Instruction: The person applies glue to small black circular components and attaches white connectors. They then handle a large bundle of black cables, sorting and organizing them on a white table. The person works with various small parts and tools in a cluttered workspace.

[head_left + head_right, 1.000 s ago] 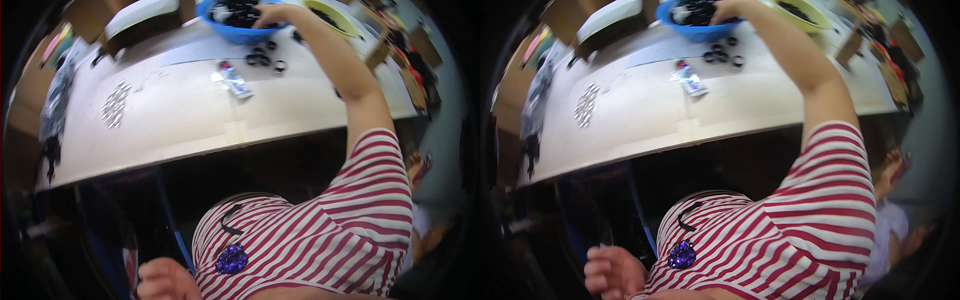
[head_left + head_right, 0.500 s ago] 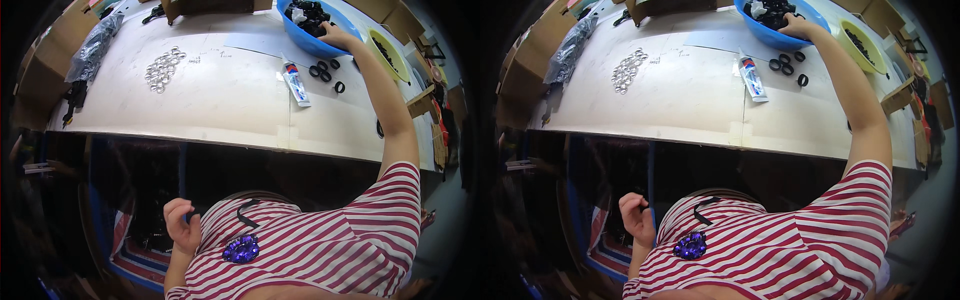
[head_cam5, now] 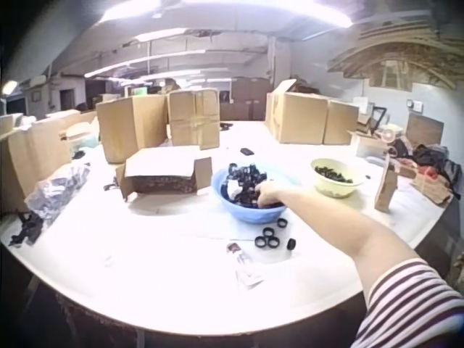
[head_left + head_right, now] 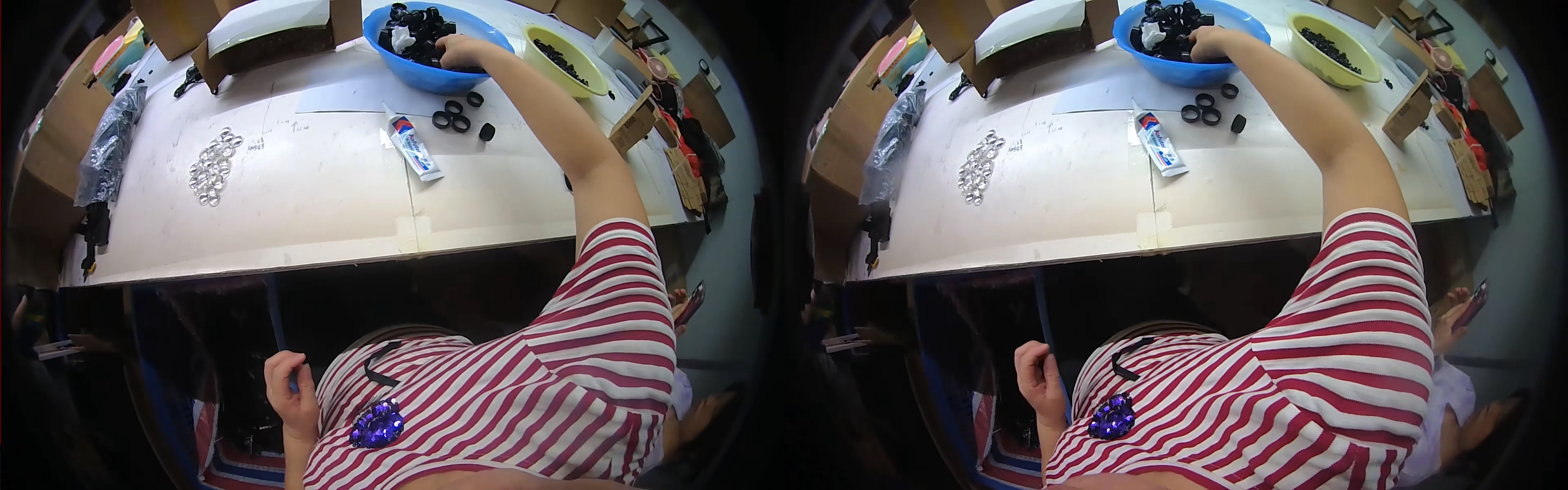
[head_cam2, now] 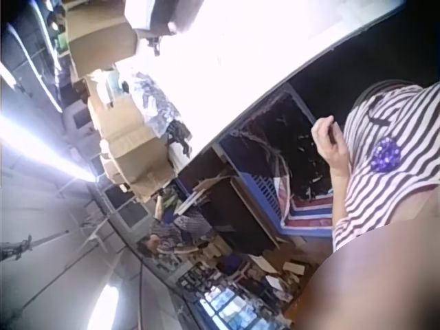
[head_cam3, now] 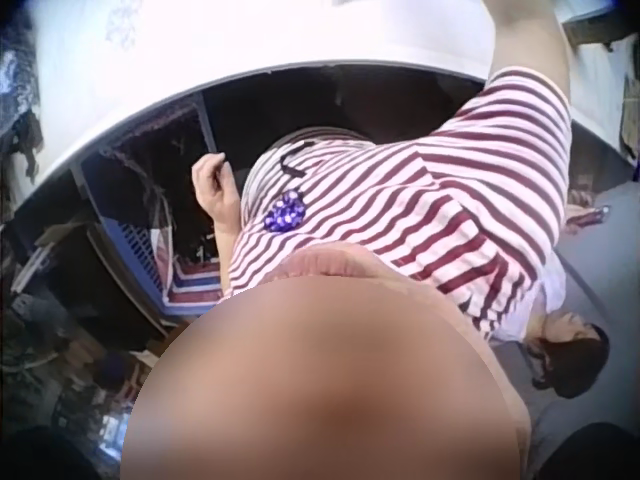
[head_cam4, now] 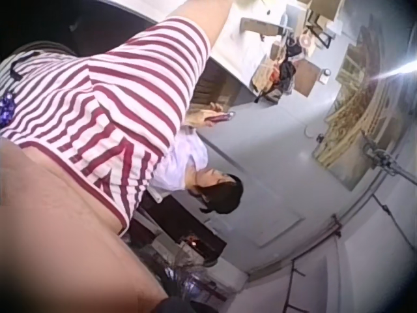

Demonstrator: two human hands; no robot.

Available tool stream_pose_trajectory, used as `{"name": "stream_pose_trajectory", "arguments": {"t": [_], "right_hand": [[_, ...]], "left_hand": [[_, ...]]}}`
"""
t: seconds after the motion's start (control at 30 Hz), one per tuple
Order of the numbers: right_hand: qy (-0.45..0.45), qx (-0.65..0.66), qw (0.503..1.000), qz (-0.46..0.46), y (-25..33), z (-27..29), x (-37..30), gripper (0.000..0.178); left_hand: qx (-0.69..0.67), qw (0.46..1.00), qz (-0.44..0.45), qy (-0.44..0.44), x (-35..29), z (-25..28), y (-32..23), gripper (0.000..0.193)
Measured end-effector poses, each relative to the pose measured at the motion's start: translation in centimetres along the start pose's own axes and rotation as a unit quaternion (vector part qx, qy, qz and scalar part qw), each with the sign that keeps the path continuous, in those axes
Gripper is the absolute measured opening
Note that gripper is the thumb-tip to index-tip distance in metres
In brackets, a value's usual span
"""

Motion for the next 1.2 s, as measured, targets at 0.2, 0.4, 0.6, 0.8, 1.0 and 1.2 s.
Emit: {"name": "stream_pose_trajectory", "arguments": {"t": [0.2,0.4,0.6,0.8,1.0,1.2], "right_hand": [[-0.070,0.030,0.997,-0.011,-0.3,0.6,-0.9,0.058],[-0.118,0.164,0.979,-0.006,-1.2,2.8,-2.1,0.058],[-0.235,0.174,0.956,0.031,2.4,8.2,-8.0,0.041],[-0.202,0.253,0.946,0.023,5.4,7.1,-16.7,0.038],[-0.249,0.097,0.961,0.079,0.9,-0.7,-20.0,0.047],[-0.150,0.137,0.979,0.014,-1.0,-2.8,-16.6,0.055]], "left_hand": [[0.038,0.999,-0.021,0.001,-0.1,0.4,0.3,0.013],[0.042,0.999,-0.016,0.010,0.1,0.0,0.3,0.015],[0.057,0.998,-0.012,0.011,-0.1,-0.3,0.1,0.014],[0.069,0.998,0.010,0.007,-1.0,-0.1,0.7,0.014],[0.068,0.997,-0.016,0.040,-1.0,-0.7,0.5,0.015],[0.080,0.996,-0.020,0.039,-1.9,-0.7,0.3,0.015]]}}
Point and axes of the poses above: each hand's wrist, its own x-axis towards the middle knuckle, its own z-axis out of the back of the hand, y = z × x, the point moved 4 cm from there along x, towards the middle knuckle, and after that the axes turned 3 degrees about z, right-handed, at the moved point
